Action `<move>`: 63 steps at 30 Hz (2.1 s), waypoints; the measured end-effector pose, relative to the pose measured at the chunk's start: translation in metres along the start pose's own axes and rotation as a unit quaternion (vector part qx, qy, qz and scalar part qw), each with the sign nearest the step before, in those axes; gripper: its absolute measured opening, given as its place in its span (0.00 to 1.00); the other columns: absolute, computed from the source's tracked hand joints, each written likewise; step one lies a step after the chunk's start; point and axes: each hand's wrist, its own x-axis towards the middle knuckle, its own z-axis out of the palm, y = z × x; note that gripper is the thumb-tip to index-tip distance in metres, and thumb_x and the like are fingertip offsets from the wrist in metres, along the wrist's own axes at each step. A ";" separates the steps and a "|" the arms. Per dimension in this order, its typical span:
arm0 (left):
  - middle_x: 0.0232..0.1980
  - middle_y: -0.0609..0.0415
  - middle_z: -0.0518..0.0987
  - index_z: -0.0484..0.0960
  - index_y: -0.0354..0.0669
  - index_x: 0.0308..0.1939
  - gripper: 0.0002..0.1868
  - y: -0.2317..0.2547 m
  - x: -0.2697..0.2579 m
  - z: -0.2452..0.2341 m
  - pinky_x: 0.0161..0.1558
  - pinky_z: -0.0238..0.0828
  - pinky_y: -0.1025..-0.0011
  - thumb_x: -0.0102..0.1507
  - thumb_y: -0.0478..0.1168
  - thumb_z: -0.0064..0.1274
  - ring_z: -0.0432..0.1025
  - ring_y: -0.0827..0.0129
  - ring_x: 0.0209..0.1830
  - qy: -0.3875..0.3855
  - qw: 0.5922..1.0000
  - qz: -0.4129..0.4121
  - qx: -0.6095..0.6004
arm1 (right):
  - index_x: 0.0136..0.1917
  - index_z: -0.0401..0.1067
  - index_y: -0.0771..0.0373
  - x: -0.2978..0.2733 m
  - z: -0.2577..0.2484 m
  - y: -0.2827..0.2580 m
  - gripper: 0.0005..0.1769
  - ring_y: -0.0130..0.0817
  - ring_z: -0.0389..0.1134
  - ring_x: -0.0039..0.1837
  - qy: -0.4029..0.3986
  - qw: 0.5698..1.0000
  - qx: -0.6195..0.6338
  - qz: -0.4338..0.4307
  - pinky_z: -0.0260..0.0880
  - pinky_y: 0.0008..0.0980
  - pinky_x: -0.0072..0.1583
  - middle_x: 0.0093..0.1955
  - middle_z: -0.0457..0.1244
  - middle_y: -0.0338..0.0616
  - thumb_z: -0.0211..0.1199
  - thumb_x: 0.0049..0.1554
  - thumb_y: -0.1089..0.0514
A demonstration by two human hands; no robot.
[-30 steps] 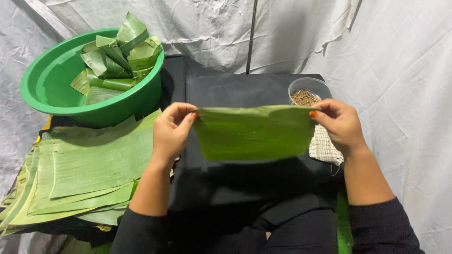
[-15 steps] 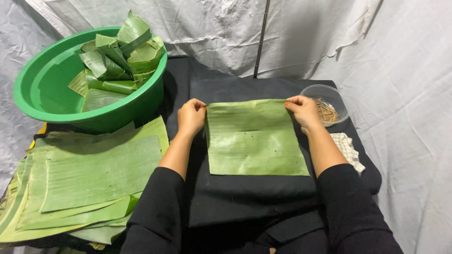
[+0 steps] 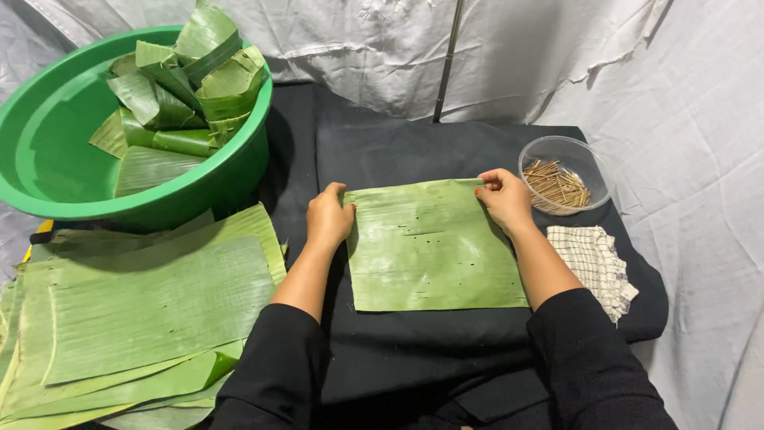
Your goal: Wiping a banana leaf with a cloth and rolling it into a cone shape secured with a small stick
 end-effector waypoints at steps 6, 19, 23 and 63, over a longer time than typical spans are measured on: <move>0.51 0.41 0.83 0.81 0.46 0.58 0.22 -0.006 -0.002 0.005 0.55 0.75 0.49 0.59 0.38 0.60 0.77 0.44 0.56 0.022 1.000 0.017 -0.012 | 0.44 0.80 0.50 -0.010 -0.007 -0.018 0.09 0.19 0.65 0.36 0.033 0.998 0.005 -0.047 0.62 0.19 0.41 0.32 0.65 0.30 0.72 0.48 0.58; 0.45 0.44 0.82 0.77 0.46 0.64 0.30 -0.006 -0.006 0.003 0.55 0.75 0.48 0.56 0.34 0.61 0.78 0.44 0.53 0.005 0.999 0.022 -0.029 | 0.57 0.78 0.54 -0.014 -0.004 -0.004 0.23 0.37 0.72 0.43 0.004 0.986 -0.108 -0.126 0.72 0.34 0.49 0.40 0.68 0.43 0.73 0.46 0.64; 0.36 0.55 0.81 0.78 0.48 0.63 0.29 -0.005 -0.004 0.003 0.52 0.76 0.54 0.56 0.36 0.62 0.80 0.55 0.47 0.025 0.997 -0.015 -0.065 | 0.60 0.77 0.51 -0.016 -0.008 -0.008 0.25 0.28 0.70 0.44 -0.020 0.996 -0.040 -0.082 0.70 0.29 0.50 0.42 0.68 0.38 0.72 0.48 0.64; 0.47 0.39 0.82 0.74 0.50 0.54 0.15 -0.019 0.005 0.004 0.57 0.74 0.50 0.64 0.32 0.46 0.77 0.41 0.55 0.031 0.998 -0.022 -0.059 | 0.63 0.78 0.41 -0.027 -0.012 -0.033 0.28 0.33 0.70 0.56 -0.092 0.972 -0.034 -0.215 0.68 0.34 0.59 0.65 0.67 0.32 0.73 0.47 0.53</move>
